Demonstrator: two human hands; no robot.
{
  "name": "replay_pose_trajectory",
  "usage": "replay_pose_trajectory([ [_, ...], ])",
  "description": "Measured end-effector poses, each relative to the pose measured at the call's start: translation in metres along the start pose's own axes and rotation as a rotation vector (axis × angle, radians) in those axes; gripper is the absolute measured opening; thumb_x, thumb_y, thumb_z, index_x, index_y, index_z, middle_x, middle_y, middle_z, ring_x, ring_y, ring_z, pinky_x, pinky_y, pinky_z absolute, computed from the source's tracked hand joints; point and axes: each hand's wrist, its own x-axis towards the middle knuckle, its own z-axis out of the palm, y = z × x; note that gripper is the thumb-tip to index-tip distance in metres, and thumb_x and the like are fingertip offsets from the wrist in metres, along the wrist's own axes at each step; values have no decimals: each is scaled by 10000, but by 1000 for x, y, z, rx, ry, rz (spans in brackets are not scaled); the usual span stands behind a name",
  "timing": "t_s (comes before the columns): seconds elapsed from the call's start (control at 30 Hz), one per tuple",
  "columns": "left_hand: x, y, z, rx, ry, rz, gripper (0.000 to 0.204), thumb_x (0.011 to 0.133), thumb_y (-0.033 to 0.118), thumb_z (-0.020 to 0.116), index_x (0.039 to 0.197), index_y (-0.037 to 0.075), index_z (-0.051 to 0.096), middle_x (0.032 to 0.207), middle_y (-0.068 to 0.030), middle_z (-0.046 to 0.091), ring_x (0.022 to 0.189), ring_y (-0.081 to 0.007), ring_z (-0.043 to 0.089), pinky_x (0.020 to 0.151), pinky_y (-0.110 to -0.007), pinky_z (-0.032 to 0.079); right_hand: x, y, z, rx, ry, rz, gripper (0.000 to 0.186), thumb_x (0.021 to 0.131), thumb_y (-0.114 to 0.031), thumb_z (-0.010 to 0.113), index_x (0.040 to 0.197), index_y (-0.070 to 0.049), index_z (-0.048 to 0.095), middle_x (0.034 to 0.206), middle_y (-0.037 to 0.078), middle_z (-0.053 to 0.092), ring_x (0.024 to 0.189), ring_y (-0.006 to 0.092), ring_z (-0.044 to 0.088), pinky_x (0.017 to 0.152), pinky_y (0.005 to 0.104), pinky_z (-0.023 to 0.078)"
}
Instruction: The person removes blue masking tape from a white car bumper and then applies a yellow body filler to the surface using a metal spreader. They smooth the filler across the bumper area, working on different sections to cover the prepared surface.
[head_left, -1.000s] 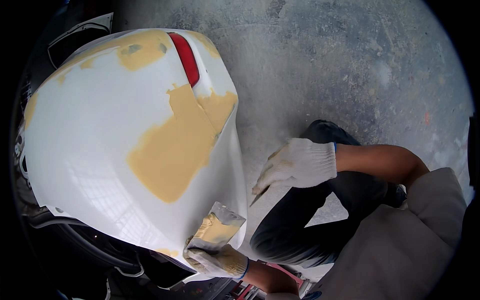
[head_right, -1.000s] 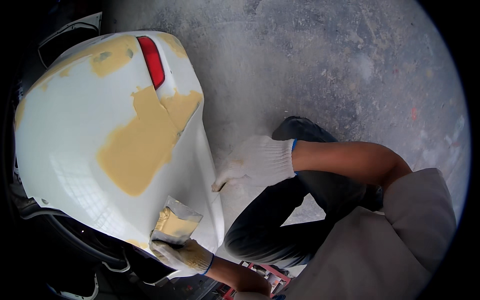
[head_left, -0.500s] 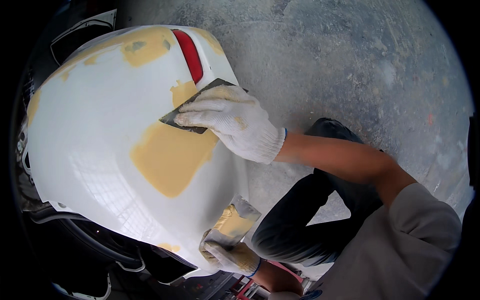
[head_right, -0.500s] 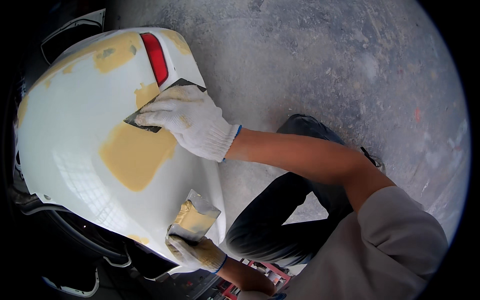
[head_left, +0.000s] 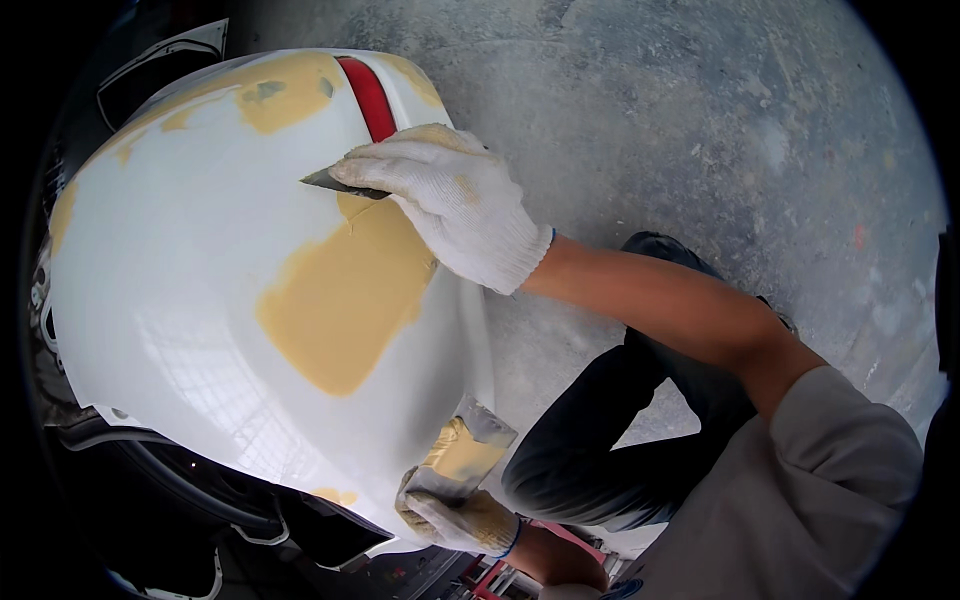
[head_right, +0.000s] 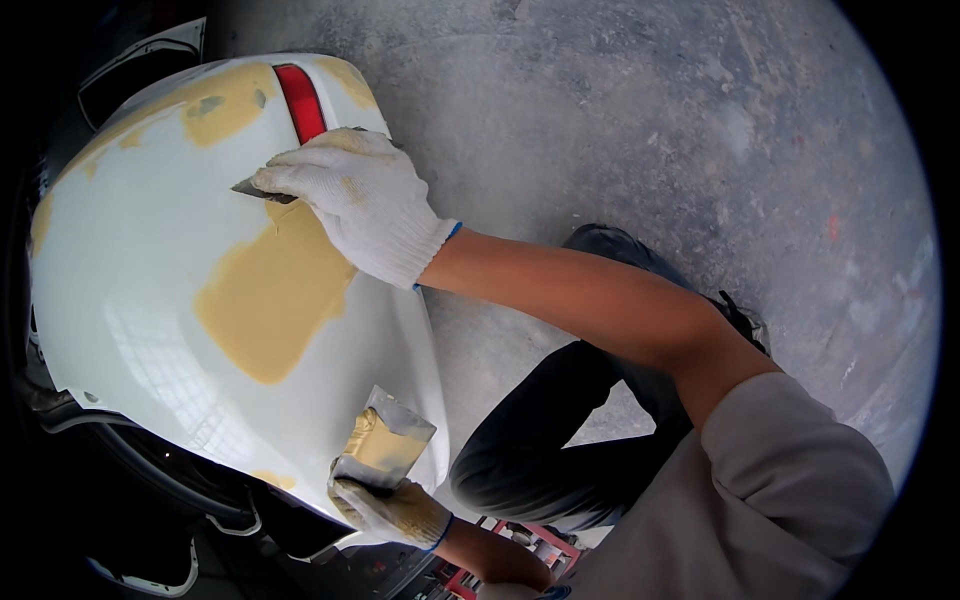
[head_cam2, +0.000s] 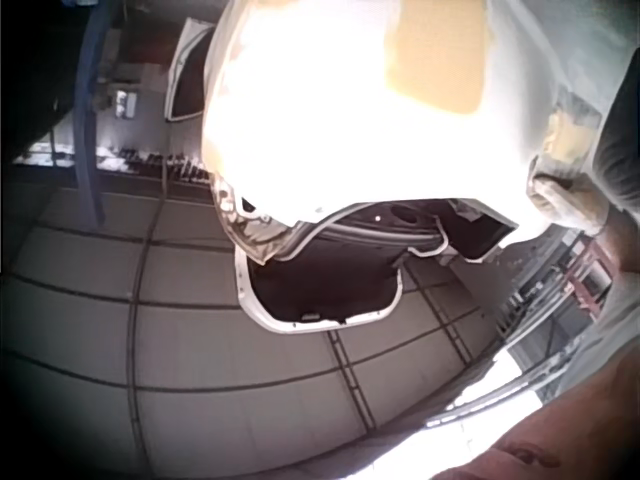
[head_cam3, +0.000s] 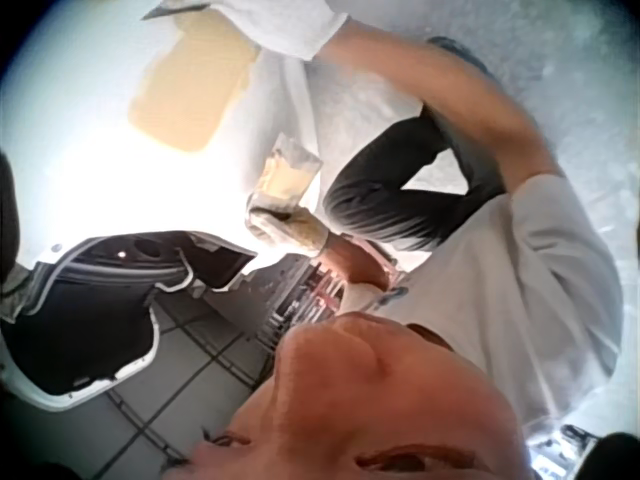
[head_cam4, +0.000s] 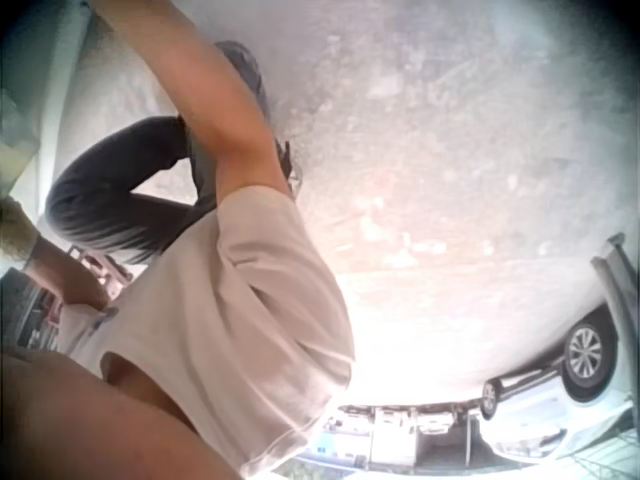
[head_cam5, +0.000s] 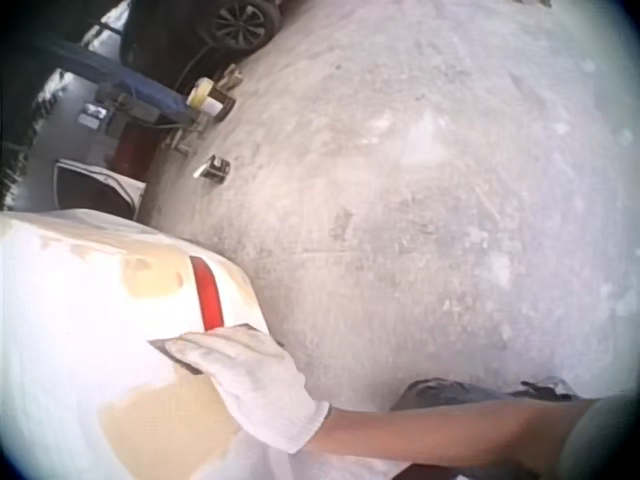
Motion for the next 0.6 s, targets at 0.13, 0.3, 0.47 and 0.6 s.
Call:
replay_pose_trajectory([
  [0.13,-2,-9,-2,24,-18,32,518,1017,448,416,1005,-54,545,978,-146,542,895,-221,531,820,-322,470,-13,-5,9,-29,27,2,275,817,-68,609,1047,-173,716,1045,-15,701,1003,198,629,893,353,488],
  [0.3,0,-7,-4,35,-30,9,525,1013,457,423,1007,-54,543,978,-146,538,901,-222,531,817,-319,469,1,-1,12,-53,26,-11,275,812,-90,606,1046,-184,716,1032,-37,700,1026,181,614,904,357,468],
  [0.47,-1,5,3,-156,21,-107,529,1004,468,443,1003,-52,542,975,-144,535,899,-219,530,821,-316,467,-10,3,6,43,-63,-66,275,830,-101,588,1060,-186,714,1047,-22,700,1026,169,611,925,366,453],
  [0.6,-1,-1,2,-58,-28,-32,504,1003,449,461,1001,-49,541,976,-143,537,896,-216,528,820,-313,465,8,11,9,-57,26,-55,275,835,-96,586,1056,-194,716,1046,-26,701,1015,182,616,919,359,459],
])
